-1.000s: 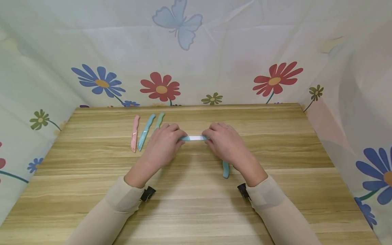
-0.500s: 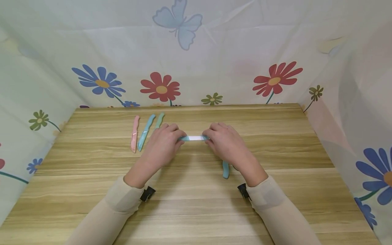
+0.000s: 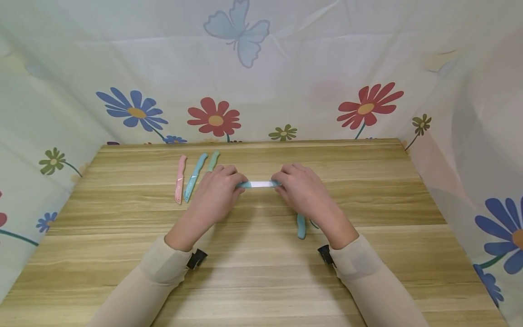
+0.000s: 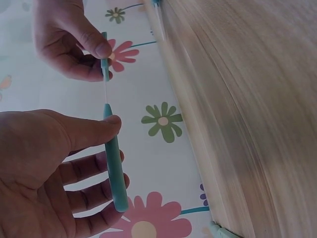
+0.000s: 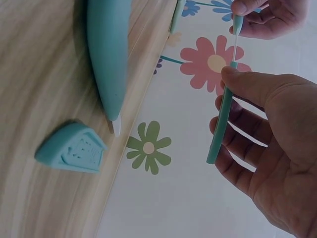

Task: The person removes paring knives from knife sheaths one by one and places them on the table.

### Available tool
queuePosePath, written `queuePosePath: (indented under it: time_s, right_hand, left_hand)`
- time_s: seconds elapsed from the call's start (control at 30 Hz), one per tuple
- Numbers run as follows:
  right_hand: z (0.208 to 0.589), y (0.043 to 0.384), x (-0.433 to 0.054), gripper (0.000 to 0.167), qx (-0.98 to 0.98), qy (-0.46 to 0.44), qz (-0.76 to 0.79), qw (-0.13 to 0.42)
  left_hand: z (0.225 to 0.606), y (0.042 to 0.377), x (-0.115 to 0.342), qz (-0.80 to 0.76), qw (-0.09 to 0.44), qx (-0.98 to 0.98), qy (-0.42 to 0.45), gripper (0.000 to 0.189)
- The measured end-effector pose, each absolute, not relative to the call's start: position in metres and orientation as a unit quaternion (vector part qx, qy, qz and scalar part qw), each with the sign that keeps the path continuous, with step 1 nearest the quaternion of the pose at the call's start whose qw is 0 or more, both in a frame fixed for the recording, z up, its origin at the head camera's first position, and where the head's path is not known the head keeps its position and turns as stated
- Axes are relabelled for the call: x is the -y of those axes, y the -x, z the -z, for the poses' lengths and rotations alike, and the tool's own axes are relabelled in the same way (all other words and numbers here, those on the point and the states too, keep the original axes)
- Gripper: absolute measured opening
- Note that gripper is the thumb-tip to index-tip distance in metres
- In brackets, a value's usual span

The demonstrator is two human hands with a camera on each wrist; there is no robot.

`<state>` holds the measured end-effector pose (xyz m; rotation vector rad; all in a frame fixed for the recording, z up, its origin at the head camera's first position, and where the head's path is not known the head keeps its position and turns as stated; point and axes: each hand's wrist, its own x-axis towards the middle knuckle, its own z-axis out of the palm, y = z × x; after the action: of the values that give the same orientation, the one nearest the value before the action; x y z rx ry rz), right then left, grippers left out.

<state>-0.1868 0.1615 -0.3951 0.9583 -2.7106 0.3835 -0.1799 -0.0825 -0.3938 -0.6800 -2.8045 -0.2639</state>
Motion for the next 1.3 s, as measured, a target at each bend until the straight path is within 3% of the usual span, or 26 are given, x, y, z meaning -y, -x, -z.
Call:
queuePosePath:
  time_s: [1.3]
  right_hand:
    - [0.3938, 0.1894, -0.1674, 0.024, 0.931, -0.317, -0.137, 0.115]
  left_hand:
    - [0.3952, 0.1816, 0.0867, 0.093, 0.124, 0.960, 0.233, 0.019]
